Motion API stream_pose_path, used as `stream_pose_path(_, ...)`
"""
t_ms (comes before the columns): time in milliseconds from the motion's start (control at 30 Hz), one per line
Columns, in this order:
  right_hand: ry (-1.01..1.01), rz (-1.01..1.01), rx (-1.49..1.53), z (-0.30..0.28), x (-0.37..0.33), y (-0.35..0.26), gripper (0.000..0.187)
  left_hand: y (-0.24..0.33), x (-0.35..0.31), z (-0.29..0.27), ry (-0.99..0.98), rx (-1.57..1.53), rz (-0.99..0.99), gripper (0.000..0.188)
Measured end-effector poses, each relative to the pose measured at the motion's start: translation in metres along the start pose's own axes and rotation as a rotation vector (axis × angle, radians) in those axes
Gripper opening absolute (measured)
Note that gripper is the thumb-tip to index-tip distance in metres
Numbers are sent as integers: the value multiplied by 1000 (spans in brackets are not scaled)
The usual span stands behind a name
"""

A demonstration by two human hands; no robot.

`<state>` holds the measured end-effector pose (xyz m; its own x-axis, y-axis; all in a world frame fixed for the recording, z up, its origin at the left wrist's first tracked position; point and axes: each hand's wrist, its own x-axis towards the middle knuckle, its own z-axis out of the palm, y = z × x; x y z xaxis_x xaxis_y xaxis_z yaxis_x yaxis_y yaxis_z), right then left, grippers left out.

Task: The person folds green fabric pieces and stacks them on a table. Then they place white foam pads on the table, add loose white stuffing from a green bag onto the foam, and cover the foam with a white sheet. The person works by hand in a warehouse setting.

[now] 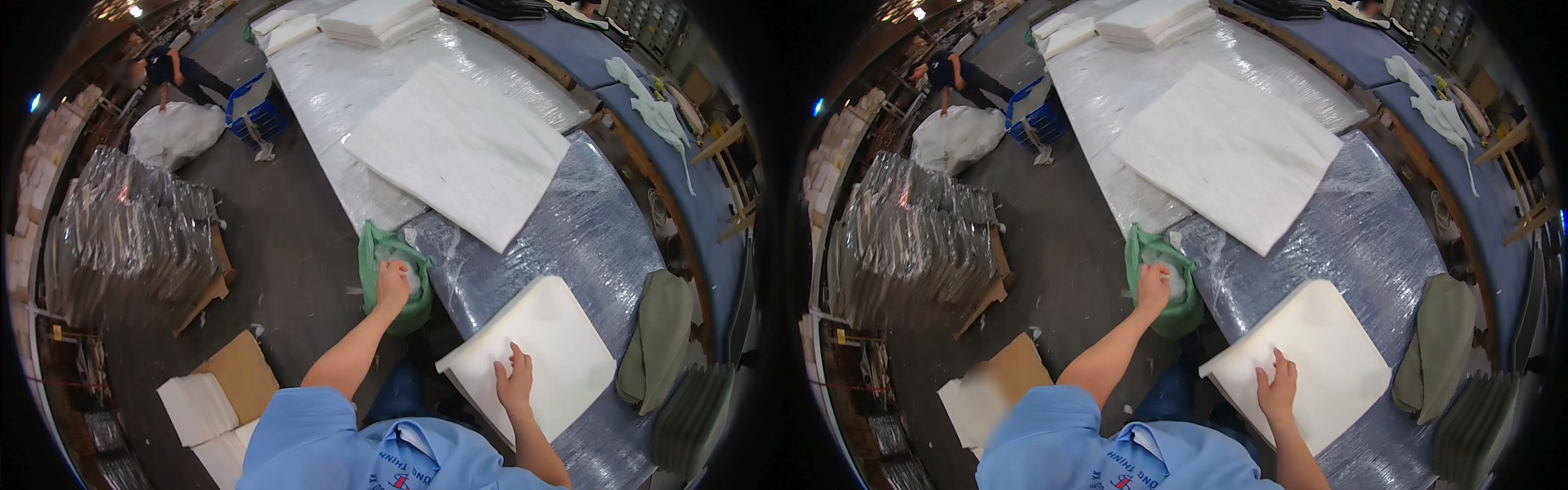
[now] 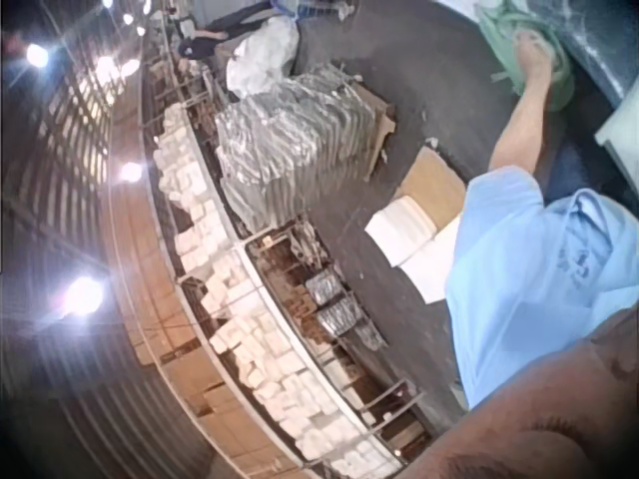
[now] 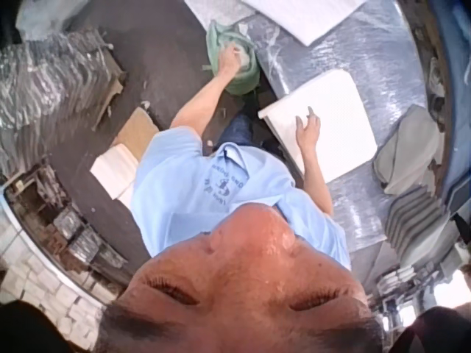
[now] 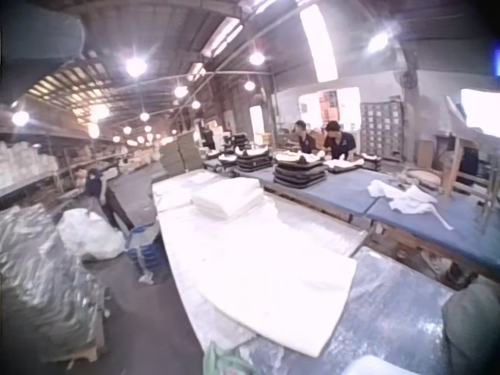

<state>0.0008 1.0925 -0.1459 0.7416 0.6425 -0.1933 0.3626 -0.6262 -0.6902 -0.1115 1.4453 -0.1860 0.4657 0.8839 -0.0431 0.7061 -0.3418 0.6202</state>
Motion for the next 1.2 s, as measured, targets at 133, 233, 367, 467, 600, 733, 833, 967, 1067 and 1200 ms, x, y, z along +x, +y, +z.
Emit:
stream_pose_path(133, 63, 79, -253, 32, 27, -2, 67, -48, 62, 28, -249, 471, 117, 19)
stream_pose_path(233, 93, 195, -293, 41, 39, -10, 69, -64, 74, 48, -785, 595, 24, 26)
stream_pose_path(367, 40, 200, -230, 33, 48, -12, 69, -68, 79, 48, -1104, 693, 163, 32)
stream_pose_path(467, 13, 329, -209, 31, 52, -14, 67, -56, 86, 19, -930, 555, 237, 32)
stream_pose_path(600, -17, 471, -181, 27, 62, -22, 64, -32, 102, -40, -528, 474, 377, 26)
stream_pose_path(733, -13, 499, -181, 25, 63, -26, 63, 5, 111, -55, -232, 165, 699, 24)
stream_pose_path(833, -5, 509, -169, 23, 60, -24, 62, 77, 110, -30, -201, -95, 949, 25)
stream_pose_path(967, -5, 530, -149, 20, 57, -24, 61, 154, 104, 10, -216, -78, 1088, 22)
stream_pose_path(1067, 16, 518, -120, 18, 54, -24, 60, 169, 120, 32, -317, 79, 1154, 21)
stream_pose_path(1200, 25, 519, -89, 18, 56, -27, 59, 173, 160, 41, -608, 246, 1007, 22)
